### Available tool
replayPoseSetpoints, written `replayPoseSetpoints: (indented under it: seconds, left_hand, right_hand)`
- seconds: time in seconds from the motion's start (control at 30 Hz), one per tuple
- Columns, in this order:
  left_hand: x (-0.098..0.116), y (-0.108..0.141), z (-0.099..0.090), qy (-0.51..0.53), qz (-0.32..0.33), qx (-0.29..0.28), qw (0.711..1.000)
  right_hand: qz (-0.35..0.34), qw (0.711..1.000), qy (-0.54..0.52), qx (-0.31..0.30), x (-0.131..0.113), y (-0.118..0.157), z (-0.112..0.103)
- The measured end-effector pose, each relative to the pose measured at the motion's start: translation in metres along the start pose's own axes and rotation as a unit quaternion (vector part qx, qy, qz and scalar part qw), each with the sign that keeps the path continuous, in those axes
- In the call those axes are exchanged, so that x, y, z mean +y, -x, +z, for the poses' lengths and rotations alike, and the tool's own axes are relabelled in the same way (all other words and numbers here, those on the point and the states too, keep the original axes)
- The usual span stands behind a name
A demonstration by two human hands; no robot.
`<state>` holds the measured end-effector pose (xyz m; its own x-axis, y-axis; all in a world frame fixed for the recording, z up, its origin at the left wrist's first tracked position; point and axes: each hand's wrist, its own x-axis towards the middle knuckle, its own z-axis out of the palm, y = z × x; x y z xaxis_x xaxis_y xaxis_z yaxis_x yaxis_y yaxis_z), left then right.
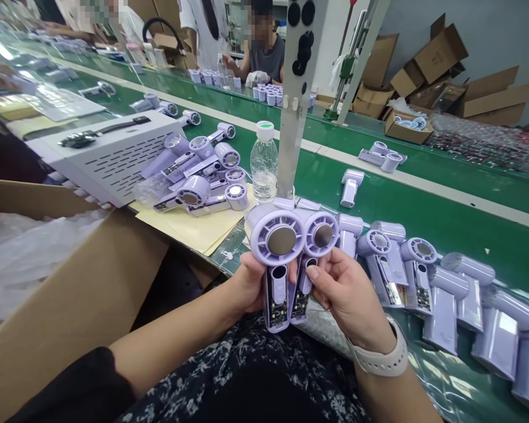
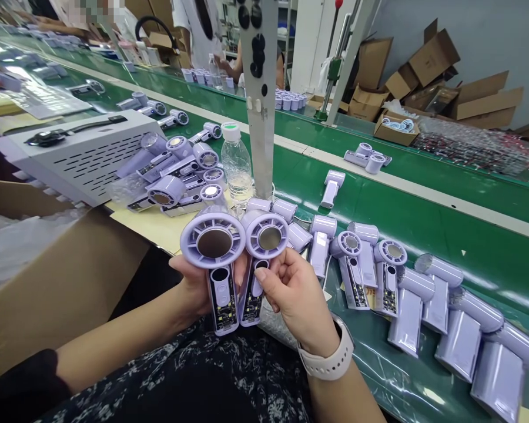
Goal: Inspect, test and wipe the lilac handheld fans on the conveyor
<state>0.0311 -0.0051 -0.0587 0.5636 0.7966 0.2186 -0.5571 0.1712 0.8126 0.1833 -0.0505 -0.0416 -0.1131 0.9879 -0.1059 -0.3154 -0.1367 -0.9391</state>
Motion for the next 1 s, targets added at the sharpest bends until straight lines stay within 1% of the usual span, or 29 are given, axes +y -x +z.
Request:
replayPoseSetpoints:
  seconds: [0.17,0.37,0.43,0.5,0.6,0.67,0.7,0.73,0.77,0.8,0.83,0.87,0.9,0.93,0.97,1.0]
  left_hand:
    - [-0.004,0.003,-0.004,-0.011,0.002,0.003,1.0]
    - [-0.012,0.003,-0.009,-0.015,0.031,-0.011,0.999]
    - [-0.011,0.002,-0.007,0.014,0.025,-0.023,0.999]
    - [-0.008,0.001,-0.005,0.068,0.008,-0.028,0.997]
    - [-0.004,0.002,-0.003,0.146,-0.03,-0.01,0.989]
    - [-0.002,0.003,-0.004,0.176,-0.044,-0.001,0.983]
    - [0.0,0.004,-0.005,0.186,-0.046,0.0,0.982]
    - [0.001,0.004,-0.005,0.191,-0.046,0.003,0.98]
    - [0.003,0.005,-0.006,0.193,-0.043,0.009,0.98]
    - [0.004,0.005,-0.006,0.189,-0.039,0.019,0.981]
    - [0.006,0.006,-0.007,0.178,-0.035,0.033,0.983]
    - [0.007,0.008,-0.007,0.16,-0.031,0.051,0.985]
    - [0.007,0.009,-0.008,0.136,-0.025,0.069,0.988]
    - [0.007,0.011,-0.008,0.108,-0.02,0.085,0.99]
    - [0.007,0.012,-0.009,0.08,-0.015,0.098,0.992]
    - [0.007,0.014,-0.01,0.055,-0.011,0.109,0.992]
  right_hand:
    - [0.007,1.0,0.001,0.015,0.001,0.001,0.0]
    - [-0.025,0.998,-0.028,0.055,0.005,0.002,0.008]
    - [-0.026,0.997,-0.043,0.059,0.007,0.002,0.009]
    - [-0.02,0.997,-0.062,0.046,0.006,0.001,0.009]
    - [0.005,0.996,-0.085,0.007,0.003,0.001,0.007]
    - [0.014,0.996,-0.084,-0.008,0.001,0.001,0.007]
    - [0.01,0.997,-0.071,-0.01,0.001,0.002,0.008]
    - [-0.005,0.999,-0.04,0.001,0.001,0.003,0.01]
    - [-0.036,0.999,0.012,0.029,0.002,0.005,0.013]
    - [-0.086,0.99,0.085,0.068,0.004,0.006,0.016]
    - [-0.147,0.967,0.174,0.111,0.005,0.008,0.02]
    - [-0.21,0.929,0.265,0.148,0.007,0.009,0.025]
    - [-0.264,0.884,0.347,0.17,0.008,0.01,0.029]
    - [-0.304,0.842,0.409,0.177,0.009,0.01,0.033]
    - [-0.328,0.813,0.449,0.172,0.01,0.009,0.037]
    - [-0.336,0.798,0.472,0.164,0.011,0.008,0.04]
